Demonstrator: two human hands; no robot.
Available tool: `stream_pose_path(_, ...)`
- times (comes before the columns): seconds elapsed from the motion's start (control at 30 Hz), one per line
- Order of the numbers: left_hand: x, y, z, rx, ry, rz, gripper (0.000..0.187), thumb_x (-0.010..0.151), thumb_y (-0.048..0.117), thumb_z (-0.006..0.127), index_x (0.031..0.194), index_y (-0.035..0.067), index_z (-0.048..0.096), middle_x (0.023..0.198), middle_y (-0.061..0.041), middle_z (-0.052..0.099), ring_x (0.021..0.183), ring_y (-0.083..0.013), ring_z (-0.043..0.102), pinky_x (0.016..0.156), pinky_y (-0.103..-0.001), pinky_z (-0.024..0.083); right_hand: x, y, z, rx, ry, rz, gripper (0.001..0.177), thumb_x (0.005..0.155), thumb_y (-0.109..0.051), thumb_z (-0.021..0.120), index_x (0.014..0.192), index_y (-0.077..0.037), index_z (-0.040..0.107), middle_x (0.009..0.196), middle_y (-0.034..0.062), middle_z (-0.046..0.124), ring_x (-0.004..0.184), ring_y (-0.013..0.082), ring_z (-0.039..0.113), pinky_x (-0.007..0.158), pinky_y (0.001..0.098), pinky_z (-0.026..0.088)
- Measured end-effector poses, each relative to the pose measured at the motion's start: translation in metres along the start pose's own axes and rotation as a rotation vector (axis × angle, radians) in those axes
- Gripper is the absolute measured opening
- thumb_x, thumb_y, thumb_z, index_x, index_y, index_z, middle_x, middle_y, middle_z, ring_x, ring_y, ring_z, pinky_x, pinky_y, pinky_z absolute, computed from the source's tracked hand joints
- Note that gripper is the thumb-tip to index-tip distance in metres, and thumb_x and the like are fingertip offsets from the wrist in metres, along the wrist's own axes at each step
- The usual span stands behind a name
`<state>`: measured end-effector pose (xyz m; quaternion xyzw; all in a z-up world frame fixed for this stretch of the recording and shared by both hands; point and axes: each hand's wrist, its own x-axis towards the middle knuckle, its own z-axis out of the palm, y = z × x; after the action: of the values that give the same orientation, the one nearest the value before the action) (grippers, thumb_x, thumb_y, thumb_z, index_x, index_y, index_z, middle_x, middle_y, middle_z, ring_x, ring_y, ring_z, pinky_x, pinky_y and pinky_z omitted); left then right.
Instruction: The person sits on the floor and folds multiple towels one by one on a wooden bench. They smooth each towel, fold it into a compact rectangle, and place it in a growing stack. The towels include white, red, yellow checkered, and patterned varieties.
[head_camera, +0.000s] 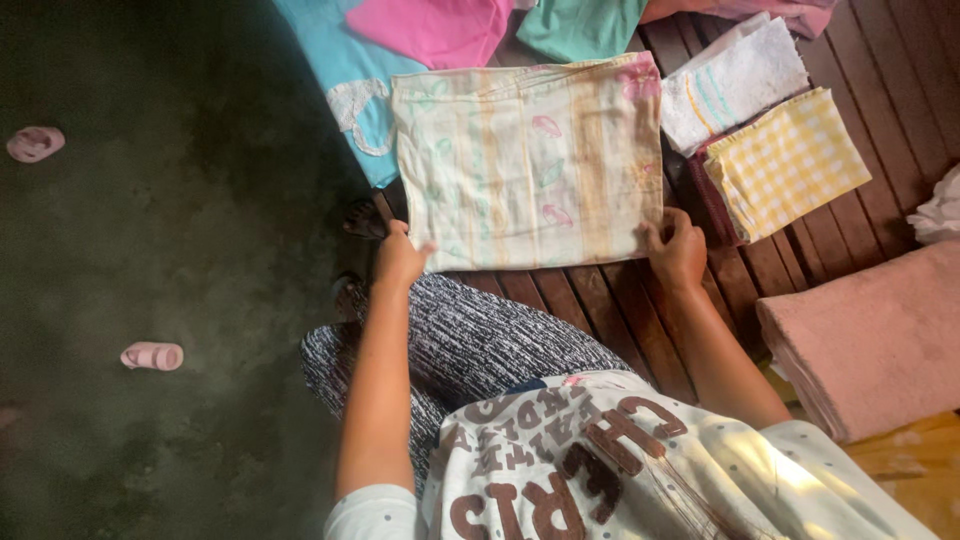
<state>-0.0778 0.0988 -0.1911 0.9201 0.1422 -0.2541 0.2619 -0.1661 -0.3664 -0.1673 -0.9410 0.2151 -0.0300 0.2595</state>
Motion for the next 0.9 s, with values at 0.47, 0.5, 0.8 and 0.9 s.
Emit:
stream_pose_path(0.47, -0.018, 0.029, -0.035, 0.310, -0.162, 0.004, 0.099, 0.088, 0.015, 0.068, 0.168, 0.018, 0.009, 0.132, -0.019, 0.068, 0.128, -0.0341, 0.060, 0.115, -0.057, 0.028, -0.011, 0.000, -0.040, 0.012, -0.271, -0.146, 0.065, 0.082, -0.006, 0.077, 0.144, -0.016, 0.060, 0.100, 0.0180, 0.062, 0.096, 0.0361, 0.062, 0.086, 0.0454, 0.053)
stream_pose_path(0.5, -0.019, 0.030, -0.045, 0.250, -0.154, 0.024, 0.095, 0.092, 0.017, 0.065, 0.168, 0.021, 0.009, 0.129, -0.019, 0.069, 0.126, -0.0335, 0.062, 0.117, -0.057, 0.026, -0.006, 0.001, -0.041, 0.003, -0.260, -0.200, 0.058, 0.084, -0.002, 0.074, 0.139, -0.014, 0.064, 0.100, 0.0168, 0.062, 0.096, 0.0354, 0.062, 0.086, 0.0455, 0.053)
stream_pose_path(0.8, -0.035, 0.077, -0.187, -0.488, 0.146, 0.639, 0.025, 0.108, 0.026, 0.063, 0.114, 0.005, 0.076, 0.105, -0.005, 0.079, 0.097, -0.0092, 0.067, 0.090, -0.030, 0.053, 0.104, -0.037, -0.123, 0.750, -0.216, -0.469, 0.011, 0.112, 0.010, 0.056, 0.111, 0.001, 0.063, 0.107, 0.0113, 0.072, 0.099, 0.0198, 0.069, 0.093, 0.0360, 0.057)
stream_pose_path(0.9, -0.051, 0.099, -0.239, -0.525, -0.207, 0.532, 0.025, 0.102, 0.023, 0.066, 0.109, 0.004, 0.081, 0.101, -0.006, 0.078, 0.091, -0.0095, 0.066, 0.085, -0.029, 0.053, 0.135, -0.078, -0.187, 0.954, -0.235, -0.528, 0.015, 0.105, 0.007, 0.056, 0.111, 0.000, 0.069, 0.105, 0.0129, 0.072, 0.095, 0.0221, 0.074, 0.087, 0.0378, 0.062)
